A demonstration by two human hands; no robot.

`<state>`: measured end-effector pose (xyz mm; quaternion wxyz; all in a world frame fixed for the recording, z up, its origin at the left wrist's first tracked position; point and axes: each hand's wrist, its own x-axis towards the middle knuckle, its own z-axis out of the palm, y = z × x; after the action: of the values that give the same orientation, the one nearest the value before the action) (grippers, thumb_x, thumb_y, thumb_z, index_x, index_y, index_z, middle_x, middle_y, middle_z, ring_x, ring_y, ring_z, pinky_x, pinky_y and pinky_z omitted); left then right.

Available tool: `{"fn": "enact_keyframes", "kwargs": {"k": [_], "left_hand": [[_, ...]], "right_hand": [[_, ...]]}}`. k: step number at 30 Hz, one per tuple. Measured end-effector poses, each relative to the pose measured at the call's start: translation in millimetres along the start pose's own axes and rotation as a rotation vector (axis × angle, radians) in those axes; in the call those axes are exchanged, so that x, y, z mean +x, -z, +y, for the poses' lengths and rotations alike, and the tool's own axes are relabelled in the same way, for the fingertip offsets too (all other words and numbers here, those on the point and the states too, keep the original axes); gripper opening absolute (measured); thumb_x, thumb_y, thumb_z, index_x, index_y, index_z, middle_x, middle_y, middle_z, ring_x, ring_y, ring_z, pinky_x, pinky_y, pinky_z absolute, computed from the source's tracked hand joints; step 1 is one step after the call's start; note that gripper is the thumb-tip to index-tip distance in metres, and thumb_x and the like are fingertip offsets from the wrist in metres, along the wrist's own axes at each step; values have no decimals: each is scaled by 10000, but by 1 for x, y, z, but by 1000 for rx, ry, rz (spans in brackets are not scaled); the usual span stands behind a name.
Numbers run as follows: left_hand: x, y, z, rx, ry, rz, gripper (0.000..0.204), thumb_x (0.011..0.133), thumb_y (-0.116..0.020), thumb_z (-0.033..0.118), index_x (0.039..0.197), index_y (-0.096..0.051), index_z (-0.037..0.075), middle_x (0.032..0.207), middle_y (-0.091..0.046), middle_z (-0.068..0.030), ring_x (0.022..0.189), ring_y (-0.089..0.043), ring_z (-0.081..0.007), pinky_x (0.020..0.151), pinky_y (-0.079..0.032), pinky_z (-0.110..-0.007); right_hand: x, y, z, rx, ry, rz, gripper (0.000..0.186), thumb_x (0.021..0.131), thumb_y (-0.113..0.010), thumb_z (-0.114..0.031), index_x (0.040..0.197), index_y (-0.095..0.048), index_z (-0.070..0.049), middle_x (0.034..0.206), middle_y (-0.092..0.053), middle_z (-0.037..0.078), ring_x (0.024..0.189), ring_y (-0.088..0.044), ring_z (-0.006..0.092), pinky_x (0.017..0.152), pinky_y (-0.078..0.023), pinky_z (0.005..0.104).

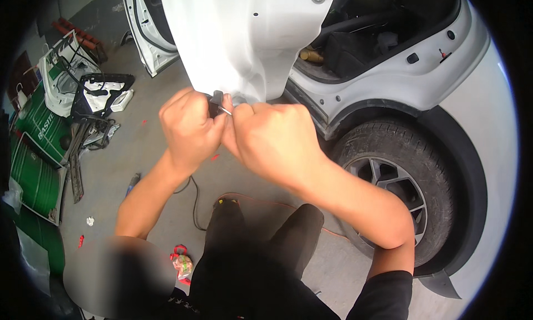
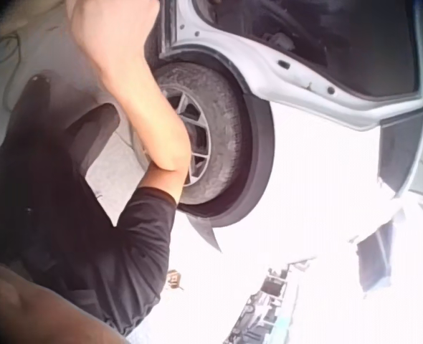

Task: The person applies adhesive to the rear bumper area of a white car using a caulking gun, then wipes the surface with a cloth. They remove a black plastic trim piece from the wheel arch, clean the area, and reattach the trim piece by hand.

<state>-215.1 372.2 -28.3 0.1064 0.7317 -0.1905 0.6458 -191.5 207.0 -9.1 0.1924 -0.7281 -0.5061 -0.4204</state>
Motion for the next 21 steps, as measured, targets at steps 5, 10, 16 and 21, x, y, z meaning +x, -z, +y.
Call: {"fn": "enact_keyframes", "kwargs": {"k": [5,10,16,21], "left_hand": [[5,1,1,-26,-48,-9,264,606,-743,132,604,-486,69,528,-491,-63,466,-454,-253,424,-369,-362],[3,5,1,38,-47,-27,268,615,-747,146,609,-491,67,528,-499,-62,462,-458,-247,421,-369,-359],[8,2,3,-43,-66,-1,413,651,-742,55,548,-342,50,481,-369,-91,426,-364,-269,402,-296,-377],[7,1,1,-47,-51,2,416,644,-742,48,539,-339,49,474,-369,-88,419,-363,-269,399,-288,-381]], "right_hand": [[2,11,2,-56,8,-76,227,795,-632,-105,624,-496,-42,521,-511,99,436,-535,286,409,-429,380],[3,20,-22,-97,-109,-193,224,797,-628,-107,622,-507,-35,516,-521,108,433,-540,285,411,-439,376],[-3,1,3,-32,59,-10,273,812,-640,-152,596,-520,-37,477,-530,116,393,-561,265,388,-457,352],[-3,-7,8,-12,117,61,271,796,-658,-166,605,-509,-43,478,-521,106,387,-548,262,381,-450,354]]}}
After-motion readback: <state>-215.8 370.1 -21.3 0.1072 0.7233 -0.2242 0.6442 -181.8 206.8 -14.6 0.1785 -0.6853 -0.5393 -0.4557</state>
